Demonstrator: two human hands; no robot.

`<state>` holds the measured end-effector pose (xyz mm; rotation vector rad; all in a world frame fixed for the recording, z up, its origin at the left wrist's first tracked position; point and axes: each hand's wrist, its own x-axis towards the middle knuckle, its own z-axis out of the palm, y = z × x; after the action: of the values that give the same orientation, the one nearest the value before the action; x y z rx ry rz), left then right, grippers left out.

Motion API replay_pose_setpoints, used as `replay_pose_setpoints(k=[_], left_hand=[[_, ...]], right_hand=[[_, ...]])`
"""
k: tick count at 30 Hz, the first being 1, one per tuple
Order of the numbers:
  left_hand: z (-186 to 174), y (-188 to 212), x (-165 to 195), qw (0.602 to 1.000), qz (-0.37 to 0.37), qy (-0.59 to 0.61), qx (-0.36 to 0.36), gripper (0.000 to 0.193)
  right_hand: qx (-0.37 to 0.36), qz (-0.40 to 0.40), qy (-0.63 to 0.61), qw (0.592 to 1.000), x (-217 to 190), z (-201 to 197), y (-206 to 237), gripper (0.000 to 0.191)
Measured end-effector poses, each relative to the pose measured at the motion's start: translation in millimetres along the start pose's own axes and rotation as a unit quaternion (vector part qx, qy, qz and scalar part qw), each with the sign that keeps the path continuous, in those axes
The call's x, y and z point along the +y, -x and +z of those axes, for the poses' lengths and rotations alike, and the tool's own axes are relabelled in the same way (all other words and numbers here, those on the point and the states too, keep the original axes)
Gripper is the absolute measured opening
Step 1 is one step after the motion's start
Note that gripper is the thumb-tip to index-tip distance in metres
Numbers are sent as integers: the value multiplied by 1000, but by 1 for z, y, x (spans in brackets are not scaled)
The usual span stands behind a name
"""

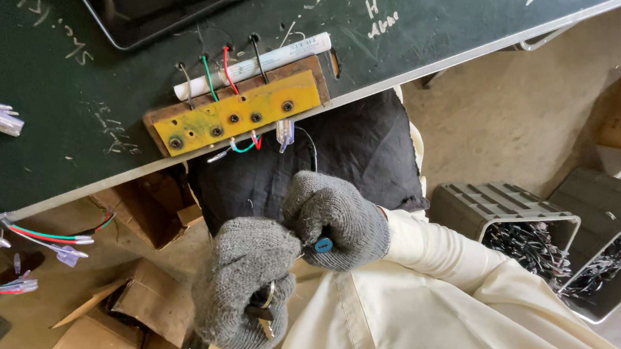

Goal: The person repeatedly strips wire ends and crimps plastic connectors onto them using a handheld crimping tool. They work at a bench with a yellow fixture holding several wires, handling one wire at a time and placing finished units aside.

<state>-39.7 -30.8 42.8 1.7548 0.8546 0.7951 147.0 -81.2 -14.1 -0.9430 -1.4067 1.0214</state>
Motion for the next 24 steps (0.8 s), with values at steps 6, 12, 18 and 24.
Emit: replay_pose_setpoints(k=[6,12,18,24], left_hand=[[-9,-12,2,995,50,-56,-66,20],[-7,-17,6,988,84,-92,-90,24],[-6,-20,7,976,137,-127,-113,29],[2,-22,4,970,148,-151,-122,27]], right_hand=[[-4,-10,-4,1000,1,-1,0,17],[13,-14,35,999,1,2,3,19],[11,-21,49,998,5,0,4,28],[30,-2,58,998,8,2,11,38]])
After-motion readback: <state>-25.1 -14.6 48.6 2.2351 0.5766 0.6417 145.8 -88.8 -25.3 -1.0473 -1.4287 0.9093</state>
